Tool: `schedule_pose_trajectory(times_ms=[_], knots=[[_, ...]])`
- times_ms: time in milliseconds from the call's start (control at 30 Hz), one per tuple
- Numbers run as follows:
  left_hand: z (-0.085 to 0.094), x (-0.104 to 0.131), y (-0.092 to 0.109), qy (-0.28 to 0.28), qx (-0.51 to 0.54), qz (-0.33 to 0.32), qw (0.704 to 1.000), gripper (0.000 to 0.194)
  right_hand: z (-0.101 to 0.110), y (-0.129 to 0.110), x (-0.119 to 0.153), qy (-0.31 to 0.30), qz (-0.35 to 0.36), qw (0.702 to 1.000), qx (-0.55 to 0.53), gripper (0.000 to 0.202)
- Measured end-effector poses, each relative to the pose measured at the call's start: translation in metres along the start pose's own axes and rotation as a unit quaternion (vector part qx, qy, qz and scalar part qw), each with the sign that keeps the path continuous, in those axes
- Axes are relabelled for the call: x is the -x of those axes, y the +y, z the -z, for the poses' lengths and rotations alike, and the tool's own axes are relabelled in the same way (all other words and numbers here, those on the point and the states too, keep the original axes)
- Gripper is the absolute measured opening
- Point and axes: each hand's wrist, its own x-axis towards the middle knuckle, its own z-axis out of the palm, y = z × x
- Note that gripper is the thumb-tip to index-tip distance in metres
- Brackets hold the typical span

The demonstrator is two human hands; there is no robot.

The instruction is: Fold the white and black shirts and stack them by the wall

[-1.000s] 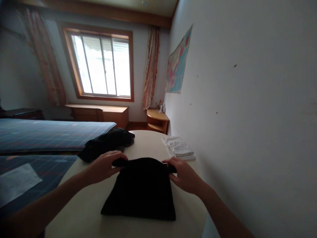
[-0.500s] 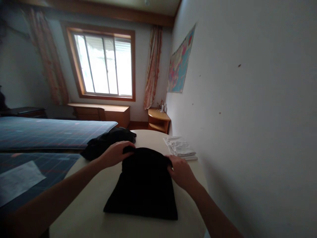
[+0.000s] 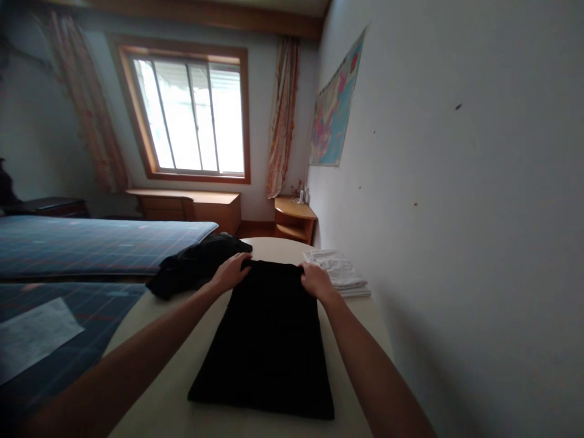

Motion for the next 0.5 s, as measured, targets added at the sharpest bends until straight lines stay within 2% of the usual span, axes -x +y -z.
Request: schedule_pose_trajectory(times_ms=[67,133,200,233,333,500], knots=[[-0.01,0.015,0.008,0.016,0.012,-0.022,1.0,0.041,-0.01,0.001,-0.006,-0.01,-0.006,1.0,0.005,0.041],[-0.017,0.038,0.018,0.009,0.057,-0.096,0.994,0.042,-0.02,0.003,-0.009,-0.021,-0.014,1.0,0.011,0.041],[-0.018,0.065,0.026,-0.073,0.104,-0.182,0.975,0.036,-0.027,0.006,-0.01,-0.031,-0.022,0.999,0.017,0.042],[-0.018,0.078,0.027,-0.116,0.114,-0.197,0.967,0.032,-0.029,0.007,-0.01,-0.035,-0.026,0.999,0.02,0.043],[-0.017,0.106,0.02,-0.157,0.081,-0.155,0.972,0.02,-0.033,0.009,-0.009,-0.042,-0.036,0.998,0.029,0.042],[-0.021,0.119,-0.001,-0.132,0.099,-0.087,0.982,0.02,-0.031,0.001,-0.015,-0.049,-0.038,0.997,0.051,0.04]])
